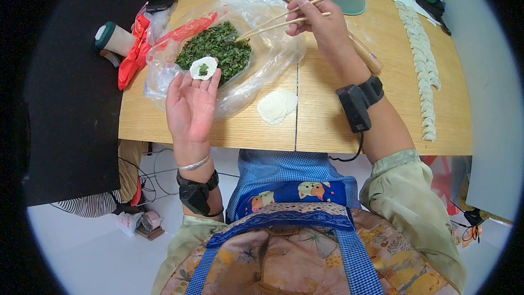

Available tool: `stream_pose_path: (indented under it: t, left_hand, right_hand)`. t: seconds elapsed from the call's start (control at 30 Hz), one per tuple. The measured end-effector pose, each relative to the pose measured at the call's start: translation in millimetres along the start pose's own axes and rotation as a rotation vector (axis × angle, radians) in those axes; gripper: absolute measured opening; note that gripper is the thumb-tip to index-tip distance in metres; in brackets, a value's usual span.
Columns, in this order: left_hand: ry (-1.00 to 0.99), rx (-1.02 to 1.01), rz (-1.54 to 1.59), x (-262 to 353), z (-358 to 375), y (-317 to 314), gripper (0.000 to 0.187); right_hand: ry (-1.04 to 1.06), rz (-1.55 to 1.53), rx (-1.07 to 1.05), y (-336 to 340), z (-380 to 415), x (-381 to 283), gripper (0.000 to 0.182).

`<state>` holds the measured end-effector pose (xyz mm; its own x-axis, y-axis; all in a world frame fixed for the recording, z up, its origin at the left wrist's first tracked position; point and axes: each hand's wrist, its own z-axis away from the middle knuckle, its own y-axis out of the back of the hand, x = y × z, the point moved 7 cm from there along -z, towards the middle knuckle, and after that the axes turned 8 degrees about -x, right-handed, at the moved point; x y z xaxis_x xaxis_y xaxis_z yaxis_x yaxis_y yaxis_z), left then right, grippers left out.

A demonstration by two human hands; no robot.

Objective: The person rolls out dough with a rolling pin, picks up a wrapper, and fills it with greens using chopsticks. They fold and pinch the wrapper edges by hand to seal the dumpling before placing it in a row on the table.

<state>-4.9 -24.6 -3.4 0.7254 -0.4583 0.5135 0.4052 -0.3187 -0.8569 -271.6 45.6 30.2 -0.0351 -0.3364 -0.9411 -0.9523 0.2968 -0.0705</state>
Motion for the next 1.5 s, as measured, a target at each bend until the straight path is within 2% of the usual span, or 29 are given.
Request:
stream_pose_path:
  t: [0.13,0.2,0.23,0.3,0.47,0.73,0.8,0.9,1.03,1.2,1.33,1.4,1.5]
  left_hand:
    - [-0.004,0.015,0.008,-1,-2,3,0.047]
    - [0.048,0.007,0.057,-5,-2,4,0.028]
    - [0.047,0.007,0.056,-6,-3,4,0.028]
    - [0.021,-0.010,0.034,-6,-4,3,0.045]
    - [0.035,-0.001,0.017,-9,-3,-1,0.046]
    - [0.049,-0.025,0.041,-9,-1,-5,0.045]
    - [0.044,0.008,0.002,-8,-1,-6,0.034]
    - [-0.005,0.042,-0.150,-5,-2,-1,0.031]
    - [-0.025,0.041,-0.243,0,-4,0,0.036]
    - [0.008,0.044,-0.123,-1,-6,1,0.039]
    - [0.010,0.033,-0.109,-1,-5,0,0.040]
    - [0.020,0.017,-0.080,-2,-4,-3,0.035]
    - [-0.007,0.043,-0.110,0,-2,-6,0.039]
  right_hand:
    - [0.012,-0.118,0.023,3,-1,1,0.027]
    - [0.009,-0.169,0.005,1,-2,2,0.027]
    - [0.008,-0.234,-0.027,-3,-1,2,0.027]
    - [0.004,-0.298,-0.059,-10,0,2,0.027]
    - [-0.005,-0.425,-0.100,-23,2,1,0.027]
    - [-0.035,-0.273,-0.127,-33,6,2,0.027]
    - [-0.031,-0.235,-0.121,-35,8,0,0.027]
    - [-0.027,-0.203,-0.123,-37,8,-3,0.027]
    - [-0.022,-0.190,-0.121,-38,9,-5,0.027]
    - [0.013,-0.246,-0.133,-36,8,-7,0.027]
    - [0.010,-0.244,-0.125,-35,8,-7,0.027]
    - [0.002,-0.246,-0.127,-36,8,-7,0.027]
    - [-0.030,-0.197,-0.148,-40,8,-5,0.027]
